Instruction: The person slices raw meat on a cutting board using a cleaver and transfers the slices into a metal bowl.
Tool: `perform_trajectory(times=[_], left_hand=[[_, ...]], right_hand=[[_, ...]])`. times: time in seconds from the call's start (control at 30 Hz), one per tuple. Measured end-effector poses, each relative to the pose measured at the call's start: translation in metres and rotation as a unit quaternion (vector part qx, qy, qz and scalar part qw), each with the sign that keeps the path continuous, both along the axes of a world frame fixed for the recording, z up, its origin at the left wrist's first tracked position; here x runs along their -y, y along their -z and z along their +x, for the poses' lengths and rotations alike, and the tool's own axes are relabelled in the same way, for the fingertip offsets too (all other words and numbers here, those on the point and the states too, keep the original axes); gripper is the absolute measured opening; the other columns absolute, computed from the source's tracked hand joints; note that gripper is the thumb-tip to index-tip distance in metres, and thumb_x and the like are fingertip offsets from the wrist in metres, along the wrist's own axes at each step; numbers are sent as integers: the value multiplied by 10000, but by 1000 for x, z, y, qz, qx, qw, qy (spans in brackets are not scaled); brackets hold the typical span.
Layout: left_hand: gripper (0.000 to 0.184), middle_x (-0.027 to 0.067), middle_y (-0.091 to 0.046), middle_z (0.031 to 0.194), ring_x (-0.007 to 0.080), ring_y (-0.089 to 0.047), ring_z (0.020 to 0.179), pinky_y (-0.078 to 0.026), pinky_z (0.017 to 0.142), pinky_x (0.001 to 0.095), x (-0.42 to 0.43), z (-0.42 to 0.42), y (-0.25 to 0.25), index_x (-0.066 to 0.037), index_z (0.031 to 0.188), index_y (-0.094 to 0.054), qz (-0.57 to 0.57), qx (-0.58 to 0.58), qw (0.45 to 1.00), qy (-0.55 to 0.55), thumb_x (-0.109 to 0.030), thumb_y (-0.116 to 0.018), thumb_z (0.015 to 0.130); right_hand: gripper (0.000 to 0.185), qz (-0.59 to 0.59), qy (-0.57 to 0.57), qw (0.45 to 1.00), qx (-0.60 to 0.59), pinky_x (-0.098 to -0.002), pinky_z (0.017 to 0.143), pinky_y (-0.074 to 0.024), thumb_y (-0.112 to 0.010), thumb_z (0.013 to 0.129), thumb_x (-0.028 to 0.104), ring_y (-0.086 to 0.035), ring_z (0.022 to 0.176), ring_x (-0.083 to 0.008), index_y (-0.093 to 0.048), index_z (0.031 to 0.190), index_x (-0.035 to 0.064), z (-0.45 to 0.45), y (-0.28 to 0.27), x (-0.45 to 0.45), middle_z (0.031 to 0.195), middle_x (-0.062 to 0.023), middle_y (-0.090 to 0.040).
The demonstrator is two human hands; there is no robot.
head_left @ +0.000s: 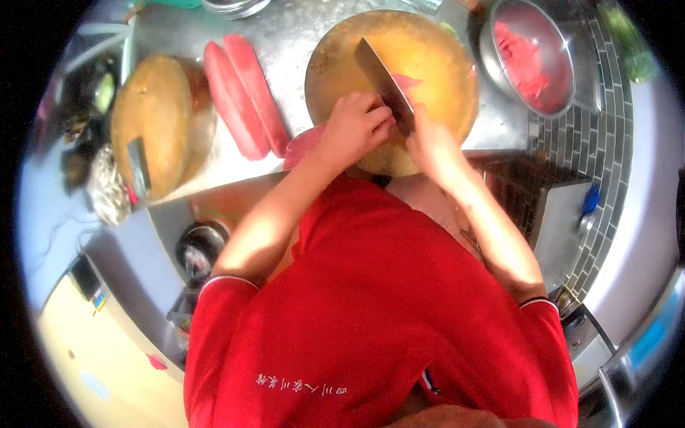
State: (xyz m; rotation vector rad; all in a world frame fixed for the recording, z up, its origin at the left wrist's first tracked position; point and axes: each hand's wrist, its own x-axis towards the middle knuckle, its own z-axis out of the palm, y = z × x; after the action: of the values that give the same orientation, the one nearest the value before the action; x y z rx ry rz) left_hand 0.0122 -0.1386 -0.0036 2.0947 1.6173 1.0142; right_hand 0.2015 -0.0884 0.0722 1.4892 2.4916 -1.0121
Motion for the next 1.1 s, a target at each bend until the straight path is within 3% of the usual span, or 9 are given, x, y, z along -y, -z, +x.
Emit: perform_trajectory(times=[0.07,0.27,0.5,0.67,0.77,0.8,0.9,1.03,1.1], left_hand=[[141,73,-650,1020,310,-610,980,-478,828,457,4,3,-2,-115,938,-714,2,-10,1000,-20,-190,-739,821],[148,57,-657,1023,297,-611,979,-475,824,451,2,0,8,-126,935,-721,15,8,1000,-21,-197,-754,810],[127,63,-661,995,312,-614,956,-478,813,457,-1,0,7,-125,899,-713,-2,27,999,-37,-190,-754,798],[206,96,-673,997,352,-632,920,-496,783,495,3,1,5,-111,952,-728,12,19,1000,-16,-207,-800,784],[195,99,-678,1006,352,-634,927,-501,789,499,1,-2,-1,-110,952,-730,-8,11,1000,-8,-207,-796,796],[190,99,-677,1017,351,-634,939,-503,794,499,0,-2,0,-111,956,-733,-4,15,1000,-11,-207,-793,804],[188,98,-667,1026,344,-631,966,-507,820,491,8,-1,2,-118,985,-740,8,21,1000,-5,-214,-784,829],[223,90,-658,1038,334,-629,991,-503,854,483,16,1,-2,-132,1046,-742,3,-18,999,-40,-233,-776,849],[245,91,-658,1052,330,-624,1003,-494,863,486,12,1,1,-134,1067,-738,-13,-28,999,-31,-239,-773,848]], right_hand=[[349,-23,8,1000,16,-621,695,-505,-564,887,-3,-665,772,-532,-411,1198,-44,11,-18,15,756,-323,-646],[488,-65,-20,996,49,-581,631,-501,-558,876,-43,-632,670,-512,-370,1325,-76,55,-67,54,668,-274,-600],[597,-2,-4,1000,-19,-554,696,-526,-534,886,-22,-669,790,-492,-341,1450,-55,-22,18,-11,817,-331,-641],[648,-6,-25,997,-79,-567,732,-527,-511,874,-60,-687,814,-481,-314,1491,-32,-2,6,0,868,-352,-663],[704,-67,-36,996,38,-525,677,-534,-497,926,-46,-667,748,-444,-175,1548,23,49,-10,44,782,-280,-622],[703,-106,-21,993,56,-515,658,-536,-527,923,-41,-668,730,-399,-196,1539,24,67,-13,53,783,-253,-615],[361,-63,-21,997,35,-553,662,-534,-566,897,-62,-668,732,-464,-364,1195,-32,83,-16,53,762,-265,-633],[343,42,0,998,39,-570,661,-552,-582,885,-37,-688,759,-488,-376,1158,-27,67,-25,42,745,-285,-648],[322,-24,-8,999,43,-575,672,-560,-579,896,-17,-688,757,-497,-386,1154,-18,55,-42,41,785,-300,-656]])
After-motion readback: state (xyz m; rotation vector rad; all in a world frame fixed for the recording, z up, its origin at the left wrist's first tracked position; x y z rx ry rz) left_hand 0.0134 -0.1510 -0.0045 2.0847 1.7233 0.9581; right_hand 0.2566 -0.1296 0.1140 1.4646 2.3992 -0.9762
